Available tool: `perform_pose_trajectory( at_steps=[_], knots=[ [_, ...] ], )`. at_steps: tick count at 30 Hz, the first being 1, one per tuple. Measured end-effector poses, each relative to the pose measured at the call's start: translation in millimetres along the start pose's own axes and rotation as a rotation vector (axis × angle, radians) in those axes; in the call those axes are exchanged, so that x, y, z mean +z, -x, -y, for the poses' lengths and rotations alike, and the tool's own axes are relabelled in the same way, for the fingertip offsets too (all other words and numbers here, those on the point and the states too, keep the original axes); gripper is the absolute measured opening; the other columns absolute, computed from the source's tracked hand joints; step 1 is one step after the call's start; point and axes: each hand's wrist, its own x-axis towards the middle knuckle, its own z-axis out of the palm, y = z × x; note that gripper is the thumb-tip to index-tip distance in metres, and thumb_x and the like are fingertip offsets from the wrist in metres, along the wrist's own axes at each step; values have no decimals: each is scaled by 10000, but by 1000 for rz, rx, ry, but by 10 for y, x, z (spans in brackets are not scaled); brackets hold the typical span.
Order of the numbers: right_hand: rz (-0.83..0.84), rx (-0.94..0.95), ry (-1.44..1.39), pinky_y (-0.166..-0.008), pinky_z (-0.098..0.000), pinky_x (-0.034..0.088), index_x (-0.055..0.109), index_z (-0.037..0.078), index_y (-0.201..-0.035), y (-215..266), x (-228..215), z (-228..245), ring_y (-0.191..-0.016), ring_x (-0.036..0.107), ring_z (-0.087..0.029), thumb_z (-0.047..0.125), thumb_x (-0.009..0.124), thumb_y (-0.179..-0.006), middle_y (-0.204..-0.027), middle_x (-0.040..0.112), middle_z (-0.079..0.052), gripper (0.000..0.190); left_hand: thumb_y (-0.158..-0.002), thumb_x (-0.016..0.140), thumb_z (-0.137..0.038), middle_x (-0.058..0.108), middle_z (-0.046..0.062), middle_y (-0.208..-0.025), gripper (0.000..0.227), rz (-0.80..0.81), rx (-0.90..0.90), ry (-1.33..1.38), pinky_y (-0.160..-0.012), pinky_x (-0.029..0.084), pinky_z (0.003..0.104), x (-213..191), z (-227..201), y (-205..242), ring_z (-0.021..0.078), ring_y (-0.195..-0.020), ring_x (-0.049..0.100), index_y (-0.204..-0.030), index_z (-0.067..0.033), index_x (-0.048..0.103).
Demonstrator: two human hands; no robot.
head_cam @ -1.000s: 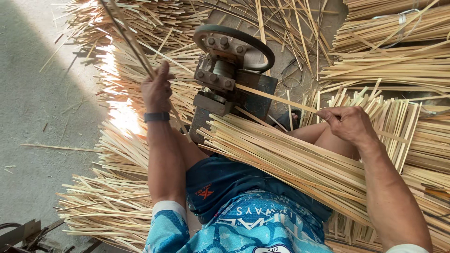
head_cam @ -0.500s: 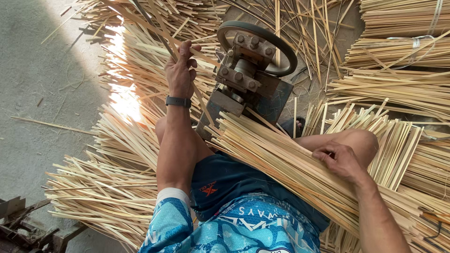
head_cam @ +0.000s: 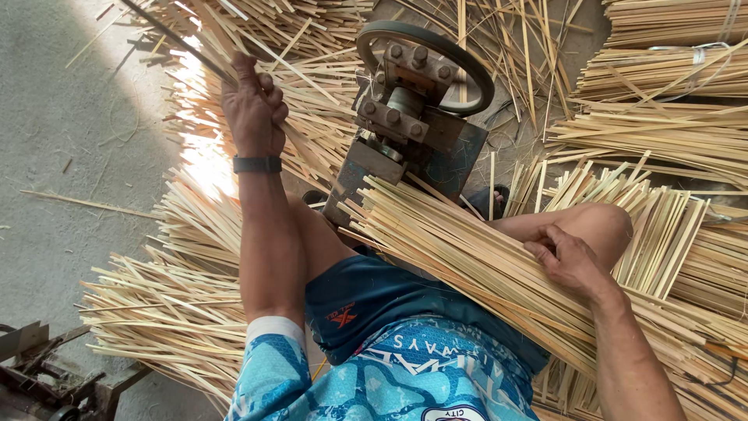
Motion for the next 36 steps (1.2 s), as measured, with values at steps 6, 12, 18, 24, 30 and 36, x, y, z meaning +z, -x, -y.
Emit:
perform_pose_trajectory(
  at_steps=[6,12,18,24,30,36],
  knots=[
    [-96,67,28,-947,-389,612,782,113,-1130,83,-94,119,-969,748,-225,270,733,-897,-1084,792,-102,285,-915,747,-406,509,-28,-609,419,-62,-216,-19,-344,326,192,-13,221,22,45,-449,431,-1078,-26,684],
    [-107,-114,-28,-846,-336,602,690,75,-1164,-70,-122,128,-915,717,-211,170,747,-890,-1048,736,-111,295,-953,760,-281,526,-18,-627,254,-48,-251,-5,-352,314,200,76,452,-12,48,-450,416,-989,-48,667],
    [-334,-448,231,-738,-354,630,782,63,-959,111,42,142,-751,731,-204,175,763,-881,-909,764,-86,137,-974,755,-245,545,-18,-657,214,25,-217,-72,-358,325,199,74,525,31,41,-463,424,-920,-76,635],
    [-273,-337,318,-684,-323,636,773,58,-927,285,-87,313,-699,732,-172,295,811,-835,-864,773,-78,257,-967,764,-236,554,-18,-660,217,6,-200,-103,-356,323,198,118,514,36,42,-466,435,-926,-77,622],
    [-387,-277,308,-695,-264,629,809,164,-1012,507,-399,-14,-750,725,-111,305,807,-911,-918,791,-43,173,-946,772,-256,550,-21,-643,226,1,-211,-126,-346,316,196,149,490,57,37,-454,431,-946,-80,630],
    [-601,-403,59,-727,-218,611,791,166,-1086,389,-684,-77,-876,704,-89,255,836,-1011,-930,727,-6,124,-893,804,-325,575,5,-652,322,-45,-217,-202,-331,336,184,185,451,83,37,-445,445,-995,-31,719]
  ],
)
